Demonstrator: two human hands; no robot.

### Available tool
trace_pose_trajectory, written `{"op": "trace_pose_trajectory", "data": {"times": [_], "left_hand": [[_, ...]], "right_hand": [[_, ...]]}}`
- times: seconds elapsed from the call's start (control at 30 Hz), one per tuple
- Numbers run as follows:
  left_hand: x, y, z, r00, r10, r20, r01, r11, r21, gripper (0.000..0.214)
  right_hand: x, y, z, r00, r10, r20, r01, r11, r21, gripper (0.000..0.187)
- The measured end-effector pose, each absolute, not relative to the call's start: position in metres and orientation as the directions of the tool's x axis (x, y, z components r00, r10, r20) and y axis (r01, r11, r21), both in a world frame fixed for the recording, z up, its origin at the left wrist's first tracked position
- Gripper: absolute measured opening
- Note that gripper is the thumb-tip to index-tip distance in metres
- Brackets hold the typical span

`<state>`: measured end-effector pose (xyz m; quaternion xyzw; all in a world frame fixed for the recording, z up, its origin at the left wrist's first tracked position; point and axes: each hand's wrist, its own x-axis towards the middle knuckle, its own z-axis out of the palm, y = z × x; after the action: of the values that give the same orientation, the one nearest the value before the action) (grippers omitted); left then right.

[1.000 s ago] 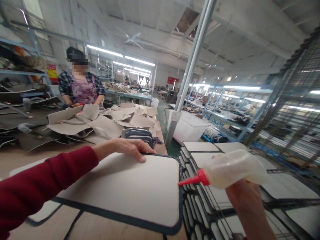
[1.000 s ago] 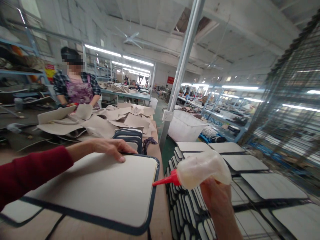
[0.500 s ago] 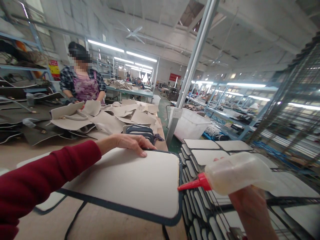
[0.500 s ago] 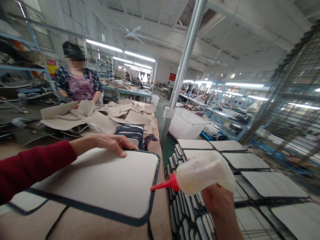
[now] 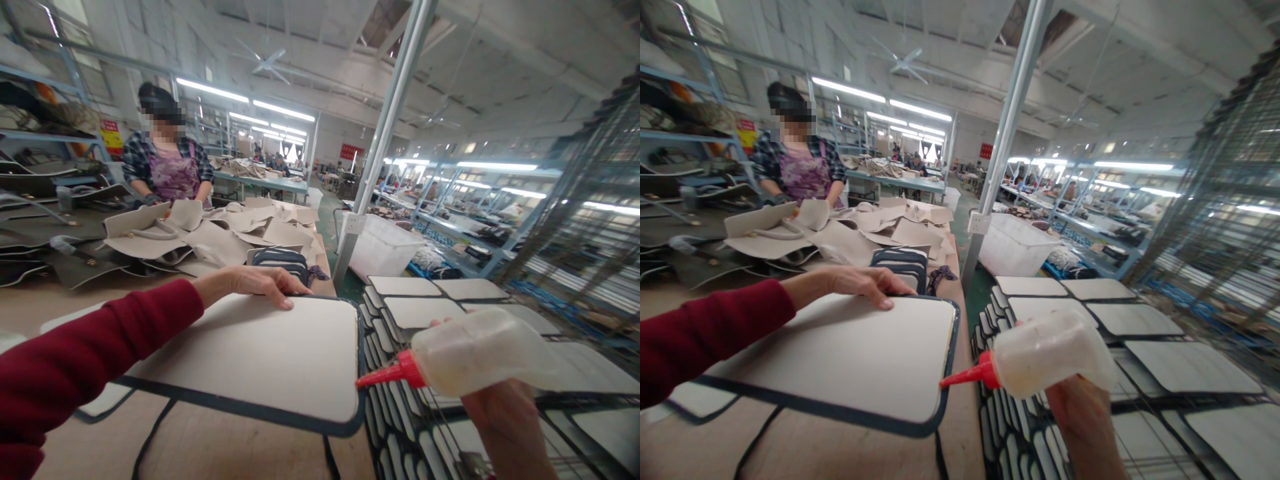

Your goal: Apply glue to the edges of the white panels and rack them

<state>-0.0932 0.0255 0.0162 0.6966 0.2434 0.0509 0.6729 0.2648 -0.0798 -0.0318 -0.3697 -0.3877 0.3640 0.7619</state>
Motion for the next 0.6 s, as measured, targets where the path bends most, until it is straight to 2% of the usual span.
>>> {"op": "trace_pose_trajectory", "data": {"times": [0.2,0.33,0.6], "left_hand": [[-0.095,0.024,0.015,0.851,0.445,-0.277,0.275,0.072,0.959,0.054],[-0.096,0.021,0.016,0.819,0.495,-0.289,0.267,0.118,0.957,0.054],[-0.103,0.021,0.013,0.841,0.473,-0.264,0.252,0.089,0.964,0.049]], "right_hand": [[0.281,-0.076,-0.042,0.392,0.861,0.325,-0.237,0.435,-0.869,0.044],[0.280,-0.078,-0.041,0.400,0.856,0.327,-0.234,0.440,-0.867,0.049],[0.279,-0.085,-0.046,0.437,0.833,0.340,-0.209,0.462,-0.862,0.051]]}}
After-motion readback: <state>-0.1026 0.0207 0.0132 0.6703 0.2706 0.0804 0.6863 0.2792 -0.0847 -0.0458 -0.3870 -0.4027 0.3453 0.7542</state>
